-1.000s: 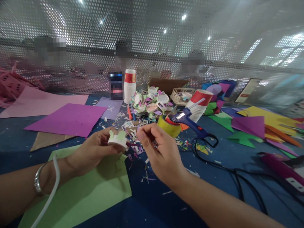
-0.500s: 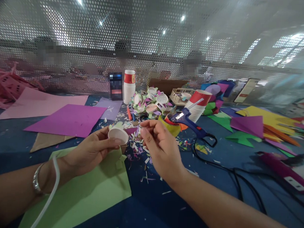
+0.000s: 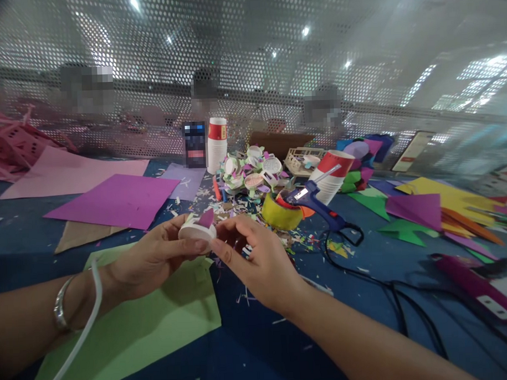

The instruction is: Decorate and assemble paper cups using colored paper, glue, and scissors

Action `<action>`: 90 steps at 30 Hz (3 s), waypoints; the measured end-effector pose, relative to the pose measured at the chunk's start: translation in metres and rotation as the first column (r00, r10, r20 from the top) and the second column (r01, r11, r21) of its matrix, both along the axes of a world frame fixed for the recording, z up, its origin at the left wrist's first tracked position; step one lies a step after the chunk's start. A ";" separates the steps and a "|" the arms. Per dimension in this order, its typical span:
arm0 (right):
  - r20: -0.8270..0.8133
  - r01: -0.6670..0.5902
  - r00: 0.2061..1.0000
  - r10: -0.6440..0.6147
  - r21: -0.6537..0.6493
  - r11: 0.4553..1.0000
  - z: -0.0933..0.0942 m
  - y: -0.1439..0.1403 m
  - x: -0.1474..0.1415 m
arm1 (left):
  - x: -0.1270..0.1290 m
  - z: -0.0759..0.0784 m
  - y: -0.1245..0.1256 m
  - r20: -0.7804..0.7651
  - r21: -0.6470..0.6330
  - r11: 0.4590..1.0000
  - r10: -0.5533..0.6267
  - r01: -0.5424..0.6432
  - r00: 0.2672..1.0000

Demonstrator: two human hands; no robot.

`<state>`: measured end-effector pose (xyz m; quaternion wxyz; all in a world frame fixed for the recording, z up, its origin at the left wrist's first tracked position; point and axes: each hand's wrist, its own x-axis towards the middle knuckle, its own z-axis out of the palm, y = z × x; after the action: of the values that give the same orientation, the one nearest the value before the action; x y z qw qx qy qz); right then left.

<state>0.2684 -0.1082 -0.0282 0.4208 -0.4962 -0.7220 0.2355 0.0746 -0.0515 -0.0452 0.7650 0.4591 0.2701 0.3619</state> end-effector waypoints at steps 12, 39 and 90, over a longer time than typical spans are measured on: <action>0.172 -0.085 0.981 0.094 -0.064 0.994 0.007 -0.001 0.012 | -0.010 -0.003 0.011 -0.357 0.488 0.858 0.027 0.161 0.934; 0.512 0.414 0.632 -0.582 0.411 0.812 0.035 0.019 0.108 | -0.011 -0.003 0.021 -0.104 0.096 0.994 0.053 -0.044 0.993; 0.280 0.429 0.792 -0.543 0.378 0.821 0.040 -0.019 0.057 | -0.008 -0.013 0.021 -0.217 0.517 0.856 0.137 -0.005 0.966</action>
<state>0.3255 -0.1268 0.0122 0.3903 -0.6337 -0.6616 -0.0918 0.0670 -0.0300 -0.0587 0.5617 0.6769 0.2739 0.3890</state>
